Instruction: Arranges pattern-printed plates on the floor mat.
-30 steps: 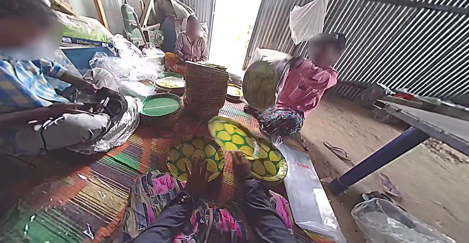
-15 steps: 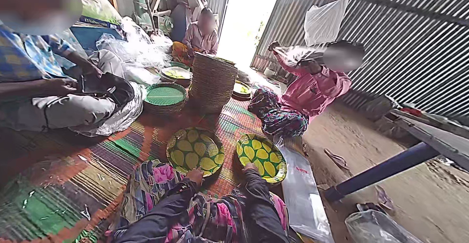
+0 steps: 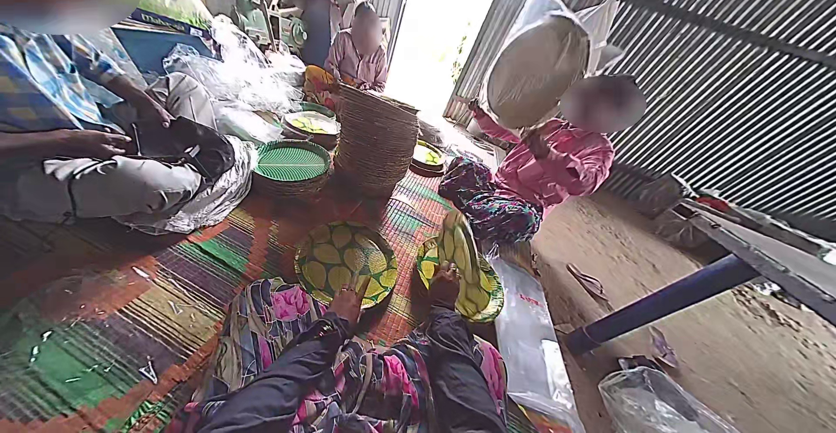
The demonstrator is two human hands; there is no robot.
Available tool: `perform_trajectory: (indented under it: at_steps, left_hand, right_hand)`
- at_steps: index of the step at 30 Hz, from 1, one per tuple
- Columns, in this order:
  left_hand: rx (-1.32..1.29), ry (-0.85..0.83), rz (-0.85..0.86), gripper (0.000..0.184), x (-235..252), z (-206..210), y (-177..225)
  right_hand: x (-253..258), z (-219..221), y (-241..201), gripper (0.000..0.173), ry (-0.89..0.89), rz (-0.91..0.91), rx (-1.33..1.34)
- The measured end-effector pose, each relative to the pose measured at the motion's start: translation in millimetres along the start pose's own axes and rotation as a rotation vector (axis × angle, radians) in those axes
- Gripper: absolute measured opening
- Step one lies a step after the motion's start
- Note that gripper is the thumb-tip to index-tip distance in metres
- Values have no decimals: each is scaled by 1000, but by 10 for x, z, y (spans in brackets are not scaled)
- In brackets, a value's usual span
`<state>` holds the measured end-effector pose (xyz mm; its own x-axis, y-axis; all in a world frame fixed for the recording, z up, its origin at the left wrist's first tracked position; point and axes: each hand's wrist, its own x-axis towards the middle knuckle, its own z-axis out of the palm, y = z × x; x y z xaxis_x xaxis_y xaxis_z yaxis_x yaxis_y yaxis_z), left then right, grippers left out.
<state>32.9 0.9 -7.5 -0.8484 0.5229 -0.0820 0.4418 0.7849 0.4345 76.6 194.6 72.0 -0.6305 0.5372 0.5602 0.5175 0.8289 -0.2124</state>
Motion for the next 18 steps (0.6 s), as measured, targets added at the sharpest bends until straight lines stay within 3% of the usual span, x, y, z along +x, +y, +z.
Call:
perform_trajectory:
  at_steps: [3, 5, 7, 9, 11, 12, 14, 16, 18]
  left_hand:
    - [-76, 698, 205, 71, -14, 111, 0]
    - [-17, 823, 265, 62, -64, 54, 55]
    - [39, 812, 301, 58, -58, 69, 42]
    - [204, 613, 252, 56, -33, 113, -43]
    - [210, -50, 10, 63, -69, -129, 72]
    - [178, -206, -82, 62, 9, -106, 59]
    - [169, -284, -179, 61, 112, 16, -9]
    - [175, -297, -201, 62, 136, 47, -6]
    - [196, -319, -200, 61, 141, 26, 16]
  right_hand:
    - [84, 417, 144, 30, -14, -383, 154]
    - [-32, 382, 19, 28, -165, -583, 206]
    - [-85, 307, -158, 33, -536, -680, 145]
    - [-95, 348, -274, 34, -852, -700, 66]
    - [-80, 459, -277, 38, -994, -623, 40]
    - [-46, 477, -245, 45, -1006, -549, 40]
    - [81, 468, -124, 61, -921, -352, -6]
    - [217, 455, 55, 61, -804, -115, -74]
    - [305, 456, 228, 61, -822, 84, -117]
